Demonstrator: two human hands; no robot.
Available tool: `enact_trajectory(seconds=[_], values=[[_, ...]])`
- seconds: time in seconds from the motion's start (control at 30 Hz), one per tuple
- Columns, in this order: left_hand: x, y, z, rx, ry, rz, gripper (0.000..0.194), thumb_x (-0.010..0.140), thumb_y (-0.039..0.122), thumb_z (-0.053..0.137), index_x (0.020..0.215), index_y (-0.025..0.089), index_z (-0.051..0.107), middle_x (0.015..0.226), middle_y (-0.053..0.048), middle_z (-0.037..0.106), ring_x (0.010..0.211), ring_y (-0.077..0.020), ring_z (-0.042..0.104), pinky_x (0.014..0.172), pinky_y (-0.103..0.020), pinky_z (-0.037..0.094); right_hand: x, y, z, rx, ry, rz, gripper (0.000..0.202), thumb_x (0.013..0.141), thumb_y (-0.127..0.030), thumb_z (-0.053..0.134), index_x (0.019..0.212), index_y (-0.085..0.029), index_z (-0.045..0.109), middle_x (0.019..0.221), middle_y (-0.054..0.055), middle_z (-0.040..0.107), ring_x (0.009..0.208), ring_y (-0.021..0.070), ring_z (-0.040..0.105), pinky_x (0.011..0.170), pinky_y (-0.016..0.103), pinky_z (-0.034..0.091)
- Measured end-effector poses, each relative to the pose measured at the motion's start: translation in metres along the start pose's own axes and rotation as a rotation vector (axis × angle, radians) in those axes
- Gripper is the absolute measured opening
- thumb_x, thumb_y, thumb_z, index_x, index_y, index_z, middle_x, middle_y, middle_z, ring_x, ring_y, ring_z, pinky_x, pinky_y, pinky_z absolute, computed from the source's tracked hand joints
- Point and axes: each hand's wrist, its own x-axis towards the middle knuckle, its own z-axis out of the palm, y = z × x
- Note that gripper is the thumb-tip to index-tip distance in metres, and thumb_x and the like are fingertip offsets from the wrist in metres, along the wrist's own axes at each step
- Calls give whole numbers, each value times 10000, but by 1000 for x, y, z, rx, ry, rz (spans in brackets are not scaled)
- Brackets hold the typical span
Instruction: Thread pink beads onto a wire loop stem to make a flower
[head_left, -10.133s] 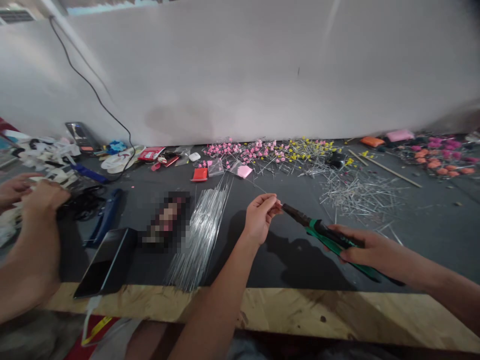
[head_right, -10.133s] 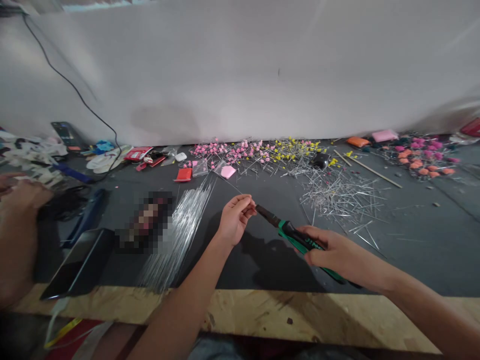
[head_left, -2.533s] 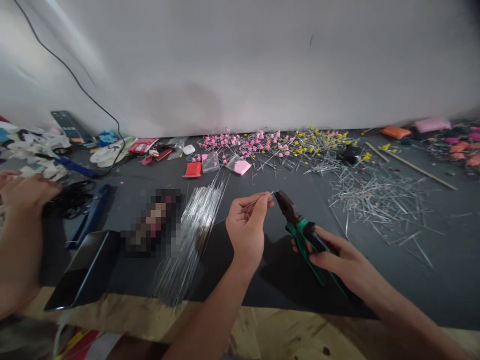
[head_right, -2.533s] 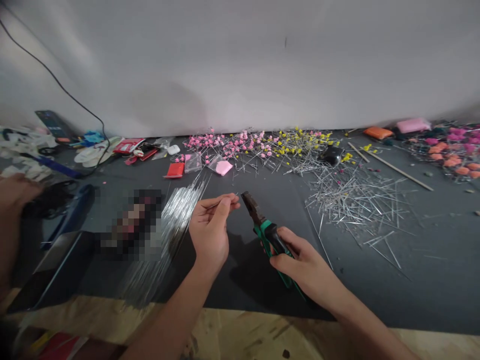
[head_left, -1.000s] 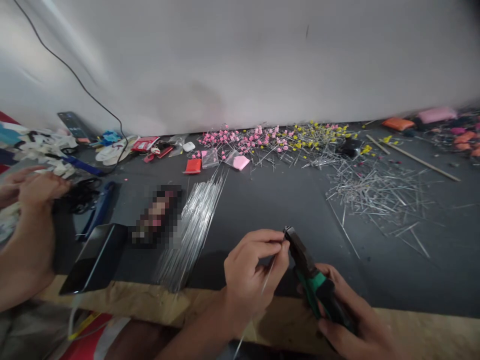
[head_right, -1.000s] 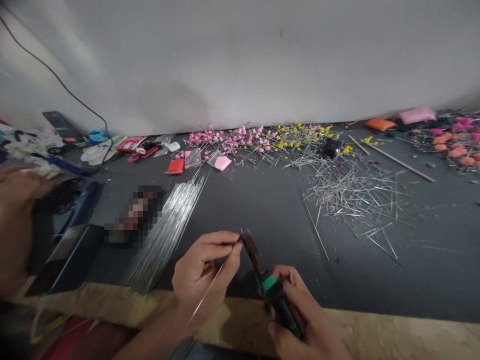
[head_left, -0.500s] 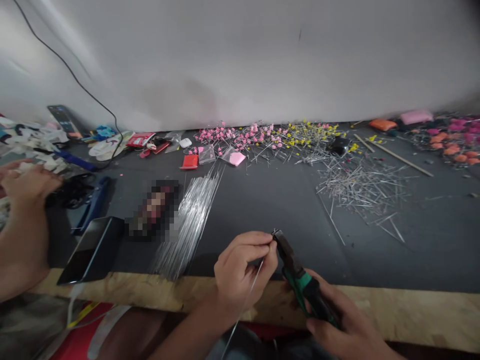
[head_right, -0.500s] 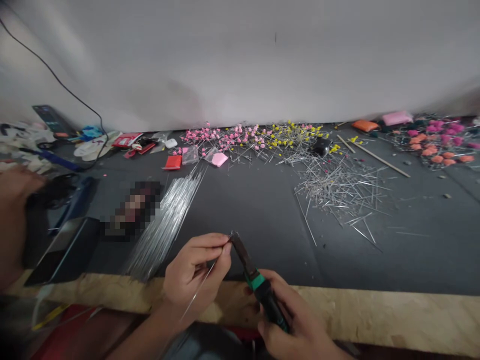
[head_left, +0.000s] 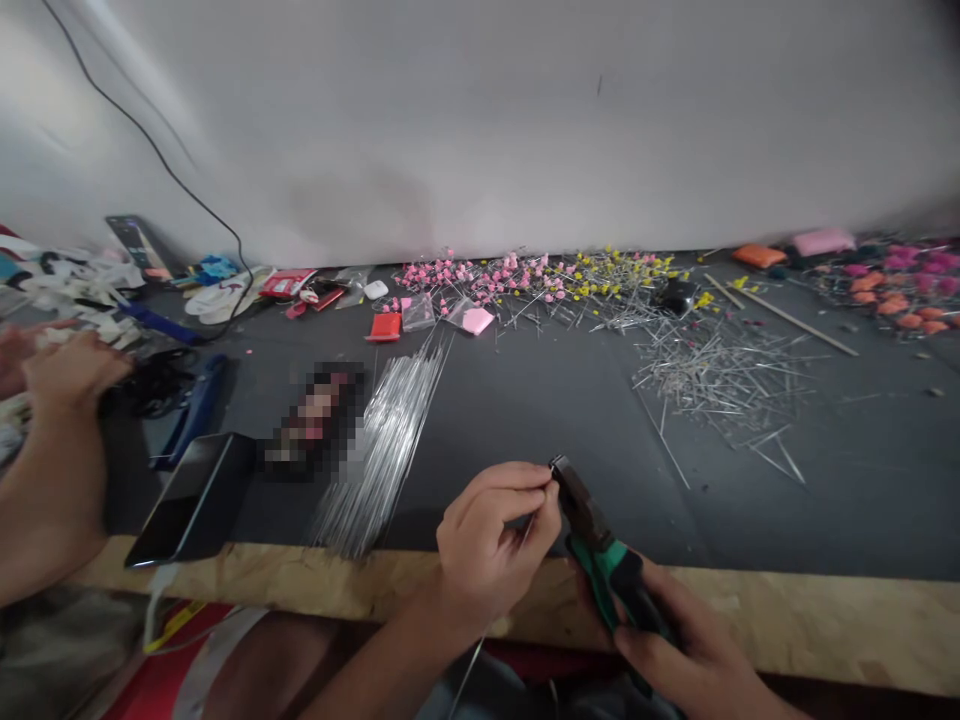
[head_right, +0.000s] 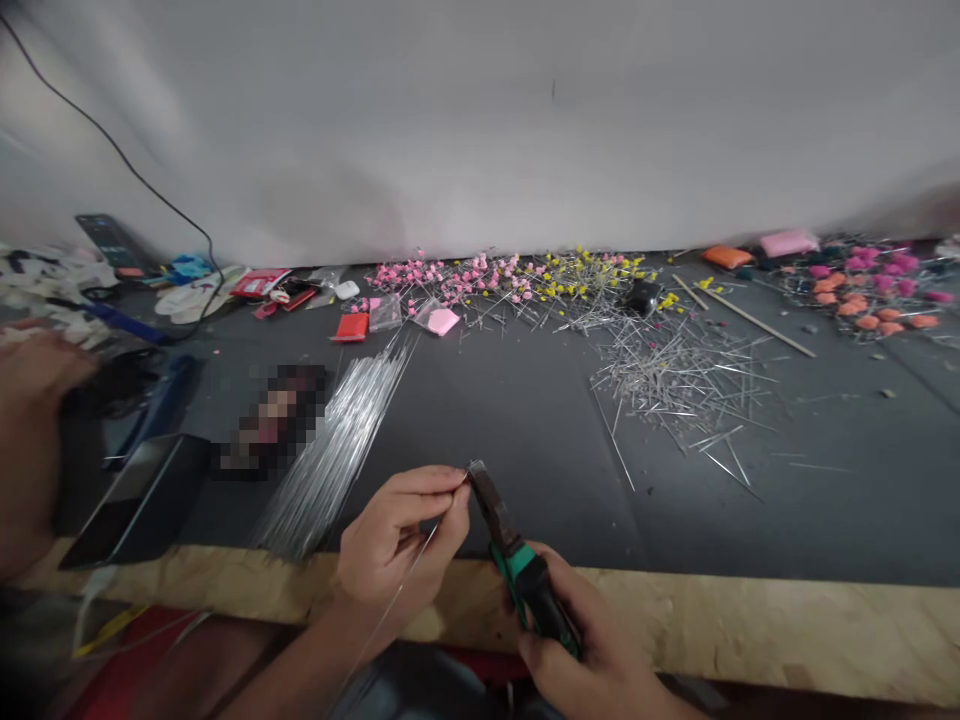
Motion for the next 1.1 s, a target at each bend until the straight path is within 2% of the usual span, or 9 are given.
enact_trajectory(seconds=[0.27,0.47,0.73,0.87,1.1], values=[[2,2,4,-41,22,-1,216,655,-4,638,722,167,524,755,-7,664,729,-112,664,663,-216,575,-1,1,4,87,-25,48,253,664,-281,539,897,-209,606,740,23,588,660,150,548,627,257,466],[-1,-1,7,-55,19,-3,208,666,16,632,729,180,521,762,4,665,729,-110,663,660,-218,570,-1,1,3,-9,7,64,221,661,-267,525,854,-196,606,733,28,587,687,162,541,659,262,472],[2,-8,3,-84,-125,-95,140,708,73,623,746,193,562,843,-11,684,749,-106,661,679,-210,556,1,-7,2,-4,14,150,167,639,-234,512,776,-181,591,729,37,596,710,165,563,669,252,481],[5,-11,1,-141,-143,-124,120,716,77,616,742,184,570,878,-23,683,777,-113,658,699,-233,557,1,-8,2,44,1,164,130,621,-218,526,738,-183,572,710,27,585,695,164,564,686,269,485],[12,-14,-6,-166,-232,-172,123,694,70,646,718,179,595,820,-23,695,742,-115,665,682,-225,556,3,-8,-2,-14,-31,166,160,620,-213,516,760,-176,582,716,21,580,714,162,556,701,269,471]])
